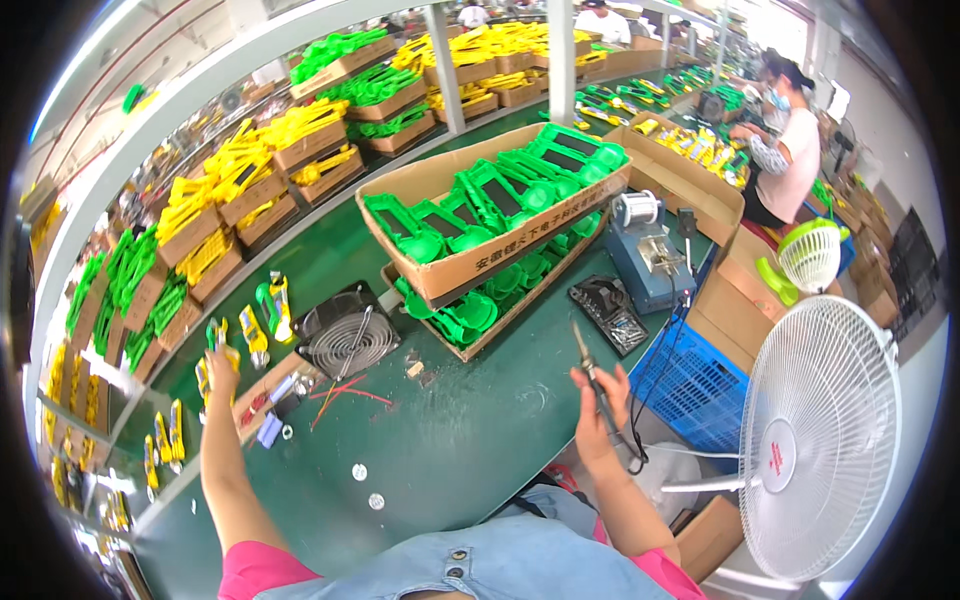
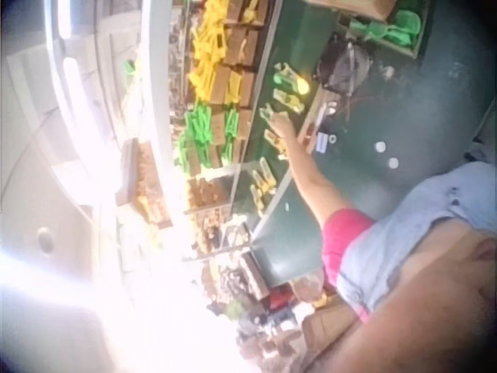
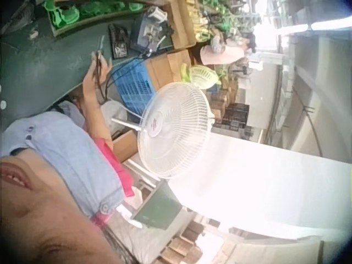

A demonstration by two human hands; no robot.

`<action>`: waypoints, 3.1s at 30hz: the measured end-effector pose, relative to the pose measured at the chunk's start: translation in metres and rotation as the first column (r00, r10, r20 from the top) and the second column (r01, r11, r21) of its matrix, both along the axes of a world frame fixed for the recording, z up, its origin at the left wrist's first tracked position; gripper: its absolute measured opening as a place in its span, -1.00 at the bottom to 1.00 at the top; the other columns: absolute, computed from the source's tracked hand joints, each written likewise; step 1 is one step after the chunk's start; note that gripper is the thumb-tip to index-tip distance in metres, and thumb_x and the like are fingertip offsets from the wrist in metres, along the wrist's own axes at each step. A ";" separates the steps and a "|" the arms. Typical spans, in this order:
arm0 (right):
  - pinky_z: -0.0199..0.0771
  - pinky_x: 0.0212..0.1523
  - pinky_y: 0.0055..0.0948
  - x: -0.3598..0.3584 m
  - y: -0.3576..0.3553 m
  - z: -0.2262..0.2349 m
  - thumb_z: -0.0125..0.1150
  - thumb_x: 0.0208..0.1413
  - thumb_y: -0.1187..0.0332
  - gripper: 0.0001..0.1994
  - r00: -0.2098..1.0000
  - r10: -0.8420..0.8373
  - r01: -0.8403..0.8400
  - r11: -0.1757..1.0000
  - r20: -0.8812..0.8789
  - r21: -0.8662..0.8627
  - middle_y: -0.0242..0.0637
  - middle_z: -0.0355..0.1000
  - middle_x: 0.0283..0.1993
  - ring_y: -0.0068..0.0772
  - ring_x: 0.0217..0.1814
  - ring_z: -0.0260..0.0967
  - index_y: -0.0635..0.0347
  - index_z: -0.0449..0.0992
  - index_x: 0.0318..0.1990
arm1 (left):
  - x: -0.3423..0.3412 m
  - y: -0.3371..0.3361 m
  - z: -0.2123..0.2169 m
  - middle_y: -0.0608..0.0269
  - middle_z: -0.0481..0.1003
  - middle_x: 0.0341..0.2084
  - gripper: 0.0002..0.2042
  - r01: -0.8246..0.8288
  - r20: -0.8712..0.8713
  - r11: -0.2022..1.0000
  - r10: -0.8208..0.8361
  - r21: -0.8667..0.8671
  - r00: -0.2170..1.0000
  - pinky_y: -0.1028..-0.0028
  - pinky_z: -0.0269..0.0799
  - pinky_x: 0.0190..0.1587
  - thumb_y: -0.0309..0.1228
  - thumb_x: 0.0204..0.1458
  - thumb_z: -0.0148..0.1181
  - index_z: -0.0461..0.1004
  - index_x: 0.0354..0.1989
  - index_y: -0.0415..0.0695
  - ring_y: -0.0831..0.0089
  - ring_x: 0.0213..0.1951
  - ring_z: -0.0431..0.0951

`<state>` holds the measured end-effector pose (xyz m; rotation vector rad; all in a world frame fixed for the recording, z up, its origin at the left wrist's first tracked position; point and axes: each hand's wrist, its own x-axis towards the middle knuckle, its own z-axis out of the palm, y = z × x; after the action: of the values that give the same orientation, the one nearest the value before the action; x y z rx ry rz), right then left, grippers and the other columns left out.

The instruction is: The person solders wires and circuit boards into flashlight casings using a soldering iron, fits the flashlight halves together by hand, and places the assembled flashlights onto the upper shelf.

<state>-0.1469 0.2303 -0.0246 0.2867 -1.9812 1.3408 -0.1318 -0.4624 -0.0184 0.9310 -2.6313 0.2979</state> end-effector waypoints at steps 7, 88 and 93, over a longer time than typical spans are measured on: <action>0.38 -0.32 -0.59 -0.117 -0.026 0.151 -0.02 0.13 0.41 -0.79 0.945 0.313 -0.313 0.950 -0.094 0.011 -0.30 0.43 -0.28 -0.58 -0.38 0.37 0.22 0.40 -0.09 | 0.058 0.102 0.179 0.02 0.35 -0.23 -0.42 0.152 -0.173 0.978 -0.176 -0.140 0.969 0.26 0.39 -0.28 -0.31 -0.44 0.39 0.29 -0.16 -0.14 0.10 -0.23 0.43; 0.33 -0.60 -0.68 0.077 -0.085 -0.004 0.14 0.00 0.55 -0.81 0.309 0.760 -0.385 0.650 0.572 -0.655 -0.21 0.44 -0.32 -0.47 -0.41 0.45 0.36 0.40 -0.19 | 0.106 0.396 0.022 0.24 0.37 -0.57 -0.96 0.466 0.110 0.628 -0.660 0.623 0.743 0.29 0.28 -0.23 -0.42 -0.24 0.16 0.52 -0.59 -0.05 0.27 -0.31 0.41; 0.36 -0.59 -0.66 0.082 -0.077 0.001 0.09 0.00 0.57 -0.79 0.391 0.798 -0.397 0.596 0.459 -0.698 -0.17 0.44 -0.33 -0.43 -0.42 0.45 0.38 0.39 -0.17 | 0.106 0.395 0.019 0.26 0.43 -0.53 -0.92 0.470 0.102 0.616 -0.668 0.632 0.737 0.32 0.28 -0.27 -0.48 -0.28 0.11 0.53 -0.62 0.00 0.29 -0.31 0.44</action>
<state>-0.0652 0.1529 -0.0237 0.2795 -2.1087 2.8172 -0.0262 -0.0673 0.0002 0.0772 -3.2263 -0.5975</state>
